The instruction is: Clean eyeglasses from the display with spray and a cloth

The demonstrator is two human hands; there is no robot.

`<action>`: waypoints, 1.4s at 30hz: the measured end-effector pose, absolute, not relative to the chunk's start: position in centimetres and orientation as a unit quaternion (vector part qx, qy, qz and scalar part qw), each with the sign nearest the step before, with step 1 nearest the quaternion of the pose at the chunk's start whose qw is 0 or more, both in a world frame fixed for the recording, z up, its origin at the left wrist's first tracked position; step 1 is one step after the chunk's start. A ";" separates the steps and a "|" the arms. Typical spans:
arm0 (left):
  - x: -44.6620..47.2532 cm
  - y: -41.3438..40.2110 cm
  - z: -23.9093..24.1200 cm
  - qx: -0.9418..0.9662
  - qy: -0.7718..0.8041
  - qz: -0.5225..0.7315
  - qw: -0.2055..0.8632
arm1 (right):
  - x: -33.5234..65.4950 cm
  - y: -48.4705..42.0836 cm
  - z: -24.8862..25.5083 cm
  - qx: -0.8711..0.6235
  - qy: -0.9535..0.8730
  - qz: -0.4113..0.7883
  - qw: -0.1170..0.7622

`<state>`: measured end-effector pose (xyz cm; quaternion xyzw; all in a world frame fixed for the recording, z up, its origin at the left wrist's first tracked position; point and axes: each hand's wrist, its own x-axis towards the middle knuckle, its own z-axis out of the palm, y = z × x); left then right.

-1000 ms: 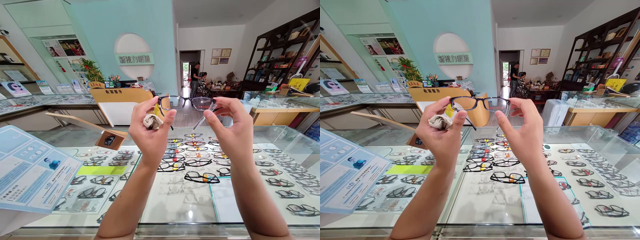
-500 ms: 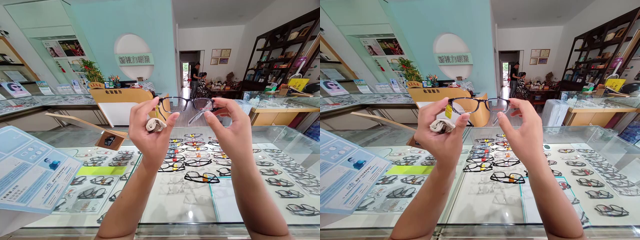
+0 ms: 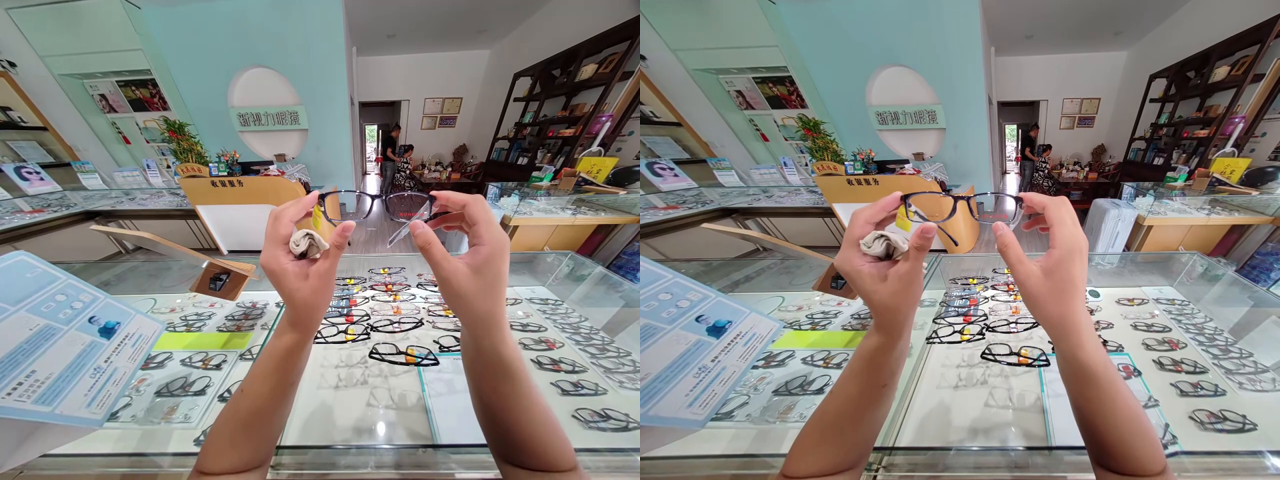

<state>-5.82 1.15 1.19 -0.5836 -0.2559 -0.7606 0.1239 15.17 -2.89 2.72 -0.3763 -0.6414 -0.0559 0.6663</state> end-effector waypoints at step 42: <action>-6.3 4.3 -0.4 -0.553 -0.250 -0.775 0.174 | 12.7 -0.7 1.4 -0.289 -0.591 0.000 0.754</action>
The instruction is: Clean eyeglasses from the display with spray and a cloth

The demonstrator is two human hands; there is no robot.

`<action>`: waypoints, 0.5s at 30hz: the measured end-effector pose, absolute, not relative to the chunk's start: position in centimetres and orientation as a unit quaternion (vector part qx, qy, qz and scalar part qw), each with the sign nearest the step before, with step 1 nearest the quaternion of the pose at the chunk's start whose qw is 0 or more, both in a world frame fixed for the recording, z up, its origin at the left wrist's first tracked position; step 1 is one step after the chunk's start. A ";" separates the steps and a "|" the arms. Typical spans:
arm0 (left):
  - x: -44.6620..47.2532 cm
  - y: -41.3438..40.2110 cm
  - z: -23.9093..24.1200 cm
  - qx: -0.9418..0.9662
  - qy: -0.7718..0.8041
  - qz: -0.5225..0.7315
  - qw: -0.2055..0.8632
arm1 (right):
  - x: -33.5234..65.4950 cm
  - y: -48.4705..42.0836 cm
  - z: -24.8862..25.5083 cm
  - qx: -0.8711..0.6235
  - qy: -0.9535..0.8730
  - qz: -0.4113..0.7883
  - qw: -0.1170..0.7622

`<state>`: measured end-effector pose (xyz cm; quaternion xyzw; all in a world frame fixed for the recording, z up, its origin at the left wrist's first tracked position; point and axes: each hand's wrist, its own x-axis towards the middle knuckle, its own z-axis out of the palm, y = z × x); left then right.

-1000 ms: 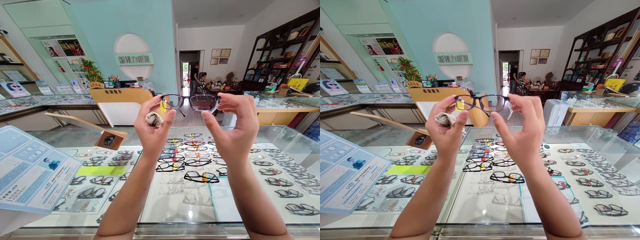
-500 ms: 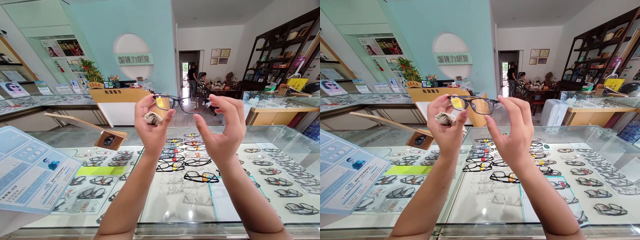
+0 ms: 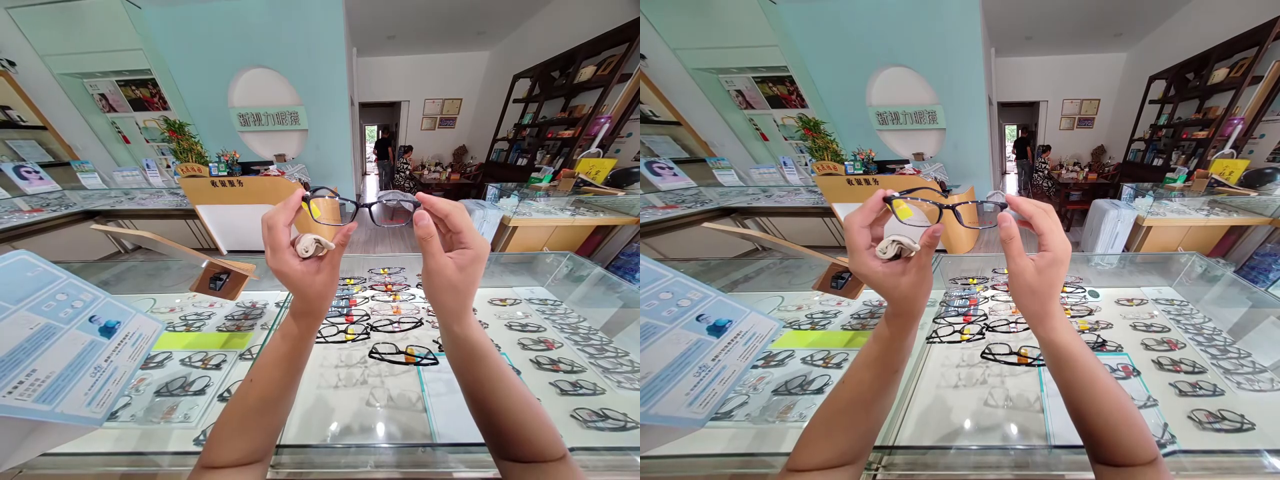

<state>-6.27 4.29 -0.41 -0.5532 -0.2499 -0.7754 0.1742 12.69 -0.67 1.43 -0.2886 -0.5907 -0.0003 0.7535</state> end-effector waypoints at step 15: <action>-6.0 5.1 -0.9 -0.553 -0.249 -0.768 0.204 | 13.1 -0.4 1.8 -0.270 -0.566 0.043 0.778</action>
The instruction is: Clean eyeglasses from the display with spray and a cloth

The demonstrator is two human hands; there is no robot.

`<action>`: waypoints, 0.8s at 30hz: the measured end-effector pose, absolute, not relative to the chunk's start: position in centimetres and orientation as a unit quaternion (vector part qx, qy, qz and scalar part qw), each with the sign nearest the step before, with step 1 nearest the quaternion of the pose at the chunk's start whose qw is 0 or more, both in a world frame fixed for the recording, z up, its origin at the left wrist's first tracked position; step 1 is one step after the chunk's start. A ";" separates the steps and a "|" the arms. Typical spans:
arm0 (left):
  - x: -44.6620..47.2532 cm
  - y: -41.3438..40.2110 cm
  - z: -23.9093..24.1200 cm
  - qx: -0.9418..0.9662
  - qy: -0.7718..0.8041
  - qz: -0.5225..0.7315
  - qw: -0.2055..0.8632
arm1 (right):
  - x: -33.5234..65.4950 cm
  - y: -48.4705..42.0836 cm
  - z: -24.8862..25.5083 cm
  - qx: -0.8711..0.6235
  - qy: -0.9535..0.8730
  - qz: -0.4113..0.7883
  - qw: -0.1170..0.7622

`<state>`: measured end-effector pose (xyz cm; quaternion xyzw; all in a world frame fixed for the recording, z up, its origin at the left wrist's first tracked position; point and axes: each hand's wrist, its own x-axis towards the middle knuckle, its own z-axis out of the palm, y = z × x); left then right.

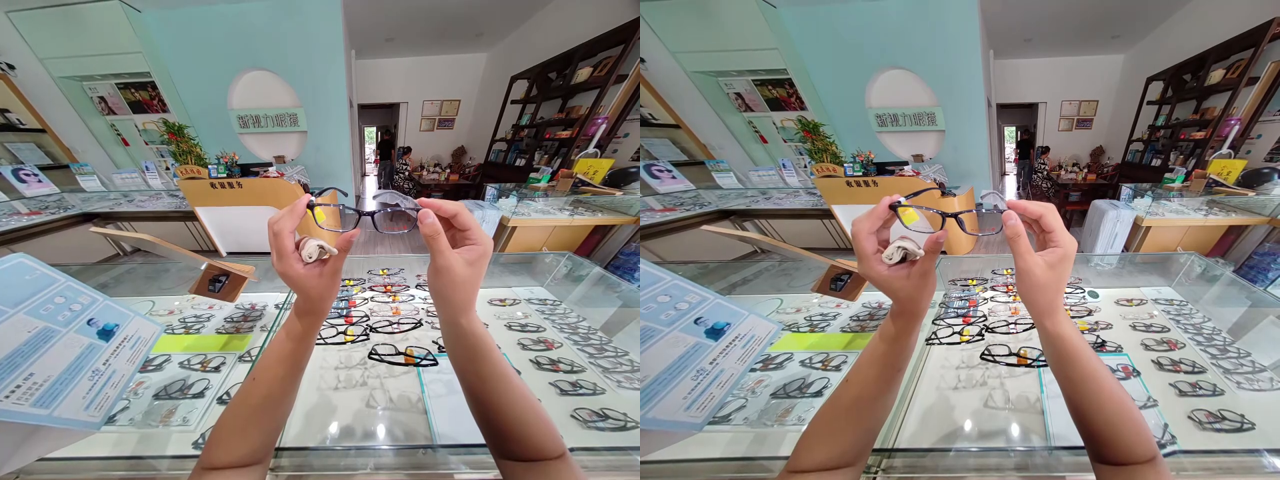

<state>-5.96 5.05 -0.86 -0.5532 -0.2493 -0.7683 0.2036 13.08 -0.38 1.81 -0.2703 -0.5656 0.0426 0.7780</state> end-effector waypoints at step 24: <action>-5.7 4.7 -0.6 -0.600 -0.195 -0.759 0.158 | 14.0 -0.3 2.0 -0.165 -0.567 0.281 0.757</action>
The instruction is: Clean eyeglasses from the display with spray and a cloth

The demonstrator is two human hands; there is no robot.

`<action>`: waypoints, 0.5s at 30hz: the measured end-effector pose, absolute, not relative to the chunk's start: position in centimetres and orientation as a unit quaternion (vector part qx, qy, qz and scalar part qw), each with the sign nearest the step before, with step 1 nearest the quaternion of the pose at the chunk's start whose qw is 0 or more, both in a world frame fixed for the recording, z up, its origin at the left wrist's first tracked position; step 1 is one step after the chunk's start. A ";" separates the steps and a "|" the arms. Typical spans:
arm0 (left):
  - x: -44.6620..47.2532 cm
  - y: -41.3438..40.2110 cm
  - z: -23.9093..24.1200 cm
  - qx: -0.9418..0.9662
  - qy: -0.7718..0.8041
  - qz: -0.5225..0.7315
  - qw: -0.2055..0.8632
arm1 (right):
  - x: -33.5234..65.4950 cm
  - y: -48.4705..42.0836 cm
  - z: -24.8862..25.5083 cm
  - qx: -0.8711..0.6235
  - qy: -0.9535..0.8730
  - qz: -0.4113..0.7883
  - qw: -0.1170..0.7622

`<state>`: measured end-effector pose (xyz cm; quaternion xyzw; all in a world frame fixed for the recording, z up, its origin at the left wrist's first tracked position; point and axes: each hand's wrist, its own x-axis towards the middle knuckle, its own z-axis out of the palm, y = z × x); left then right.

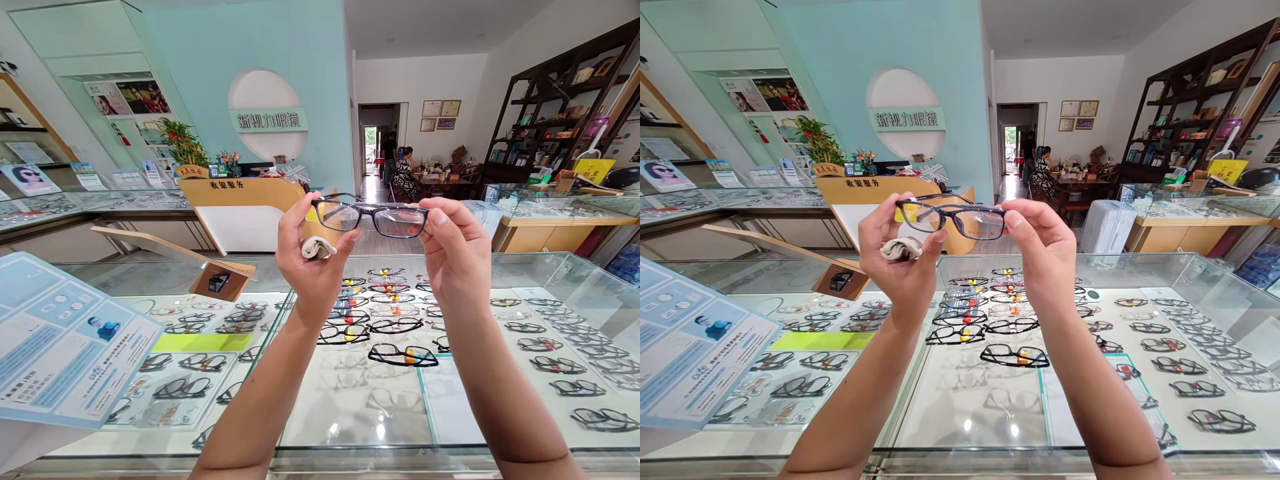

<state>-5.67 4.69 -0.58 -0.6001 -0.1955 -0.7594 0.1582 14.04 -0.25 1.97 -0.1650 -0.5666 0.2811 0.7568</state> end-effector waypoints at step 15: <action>-5.6 4.7 -0.3 -0.612 -0.181 -0.769 0.042 | 14.0 -0.6 2.3 -0.184 -0.556 0.296 0.755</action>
